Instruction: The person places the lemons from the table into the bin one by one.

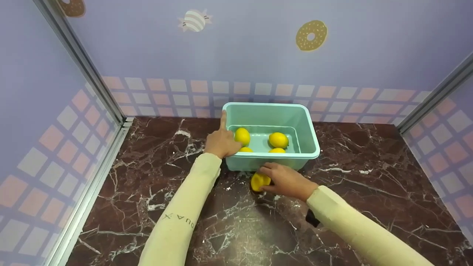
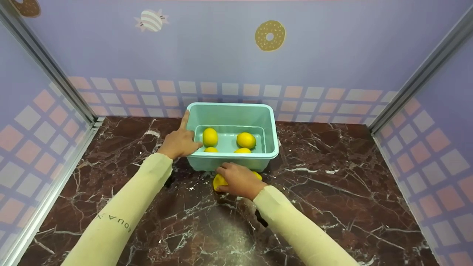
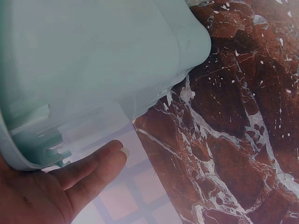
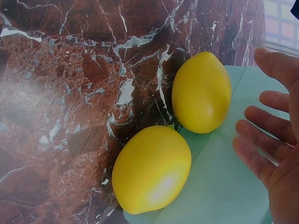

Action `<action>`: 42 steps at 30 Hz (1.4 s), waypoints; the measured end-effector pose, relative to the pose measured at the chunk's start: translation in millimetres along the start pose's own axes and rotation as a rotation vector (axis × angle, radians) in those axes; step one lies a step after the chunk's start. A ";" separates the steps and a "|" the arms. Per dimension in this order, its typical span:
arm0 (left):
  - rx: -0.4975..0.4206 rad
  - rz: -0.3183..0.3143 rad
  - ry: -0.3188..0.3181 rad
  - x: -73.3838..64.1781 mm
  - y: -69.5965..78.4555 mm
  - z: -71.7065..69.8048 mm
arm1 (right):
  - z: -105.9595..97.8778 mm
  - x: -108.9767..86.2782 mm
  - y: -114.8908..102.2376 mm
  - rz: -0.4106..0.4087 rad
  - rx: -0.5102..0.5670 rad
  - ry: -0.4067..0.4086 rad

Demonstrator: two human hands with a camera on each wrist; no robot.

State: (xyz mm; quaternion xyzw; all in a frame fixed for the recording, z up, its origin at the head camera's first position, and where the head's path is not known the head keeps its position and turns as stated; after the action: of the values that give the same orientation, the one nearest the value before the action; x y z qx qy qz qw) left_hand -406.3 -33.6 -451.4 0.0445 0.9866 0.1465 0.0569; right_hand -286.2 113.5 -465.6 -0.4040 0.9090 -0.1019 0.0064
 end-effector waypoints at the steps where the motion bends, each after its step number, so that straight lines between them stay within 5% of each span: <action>1: 0.000 0.000 0.003 -0.2 0.1 -0.4 | 0.9 0.1 0.7 0.004 0.001 -0.001; 29: 0.015 0.003 0.005 -1.5 -0.1 -0.6 | 15.6 12.4 -4.3 -0.039 -0.028 0.053; 42: 0.014 -0.002 0.005 0.7 -0.8 -0.3 | 24.3 12.4 -10.5 -0.050 0.010 0.011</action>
State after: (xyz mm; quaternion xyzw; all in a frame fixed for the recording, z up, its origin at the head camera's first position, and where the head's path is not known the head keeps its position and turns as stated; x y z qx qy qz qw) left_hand -407.0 -34.3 -451.4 0.0433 0.9877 0.1398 0.0544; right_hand -284.5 93.2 -486.5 -0.4259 0.8982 -0.1088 0.0010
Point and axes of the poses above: each hand's wrist, its own x-axis towards the middle knuckle, its own z-axis out of the palm, y = z × x, the point moved 8 cm from there along x, towards the middle knuckle, and after that the axes turned 8 degrees about -z, right-handed, at the moved point
